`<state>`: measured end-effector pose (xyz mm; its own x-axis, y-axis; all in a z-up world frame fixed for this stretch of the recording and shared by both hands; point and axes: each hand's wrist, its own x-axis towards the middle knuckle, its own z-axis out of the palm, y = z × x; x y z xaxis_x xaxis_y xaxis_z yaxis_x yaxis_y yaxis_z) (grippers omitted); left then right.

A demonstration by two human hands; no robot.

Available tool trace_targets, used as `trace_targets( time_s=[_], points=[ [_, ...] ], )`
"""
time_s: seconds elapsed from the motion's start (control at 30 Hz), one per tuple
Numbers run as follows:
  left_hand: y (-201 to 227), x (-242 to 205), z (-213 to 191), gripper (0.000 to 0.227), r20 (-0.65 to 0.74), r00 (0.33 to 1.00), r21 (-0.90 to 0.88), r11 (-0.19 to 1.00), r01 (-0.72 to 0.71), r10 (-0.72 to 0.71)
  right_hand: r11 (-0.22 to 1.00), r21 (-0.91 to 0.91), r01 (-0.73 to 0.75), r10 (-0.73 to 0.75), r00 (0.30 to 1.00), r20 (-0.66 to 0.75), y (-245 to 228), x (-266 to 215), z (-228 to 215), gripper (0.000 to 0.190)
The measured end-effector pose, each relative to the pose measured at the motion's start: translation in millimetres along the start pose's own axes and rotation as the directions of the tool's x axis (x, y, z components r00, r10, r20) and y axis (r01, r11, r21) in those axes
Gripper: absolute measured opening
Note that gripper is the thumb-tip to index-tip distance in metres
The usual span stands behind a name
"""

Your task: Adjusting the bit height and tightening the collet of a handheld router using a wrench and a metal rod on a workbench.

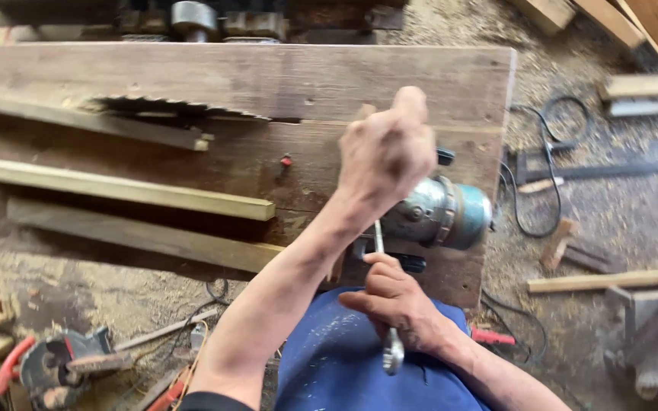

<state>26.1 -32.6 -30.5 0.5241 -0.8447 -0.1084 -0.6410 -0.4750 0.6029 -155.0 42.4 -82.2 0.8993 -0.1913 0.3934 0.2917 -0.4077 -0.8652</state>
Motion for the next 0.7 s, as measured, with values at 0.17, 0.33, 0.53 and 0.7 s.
trace_targets(
  time_s=[0.17,0.33,0.53,0.7],
  points=[
    [0,15,11,0.007,-0.064,0.997,-0.112,0.992,-0.051,0.044,1.000,-0.014,-0.008,0.007,0.995,-0.096,5,4,-5,0.025],
    [-7,39,33,0.013,-0.081,0.995,-0.329,0.941,-0.078,0.055,0.997,0.058,-0.059,0.065,0.992,-0.105,-2,18,-24,0.028],
    [-20,63,71,0.020,-0.181,0.983,-0.709,0.687,-0.158,0.038,0.951,0.308,0.012,0.176,0.801,-0.572,-64,48,-18,0.012],
    [-26,72,87,0.023,-0.252,0.967,-0.689,0.695,-0.204,0.035,0.976,0.085,-0.200,0.195,0.638,-0.745,-77,71,1,0.039]
  ],
)
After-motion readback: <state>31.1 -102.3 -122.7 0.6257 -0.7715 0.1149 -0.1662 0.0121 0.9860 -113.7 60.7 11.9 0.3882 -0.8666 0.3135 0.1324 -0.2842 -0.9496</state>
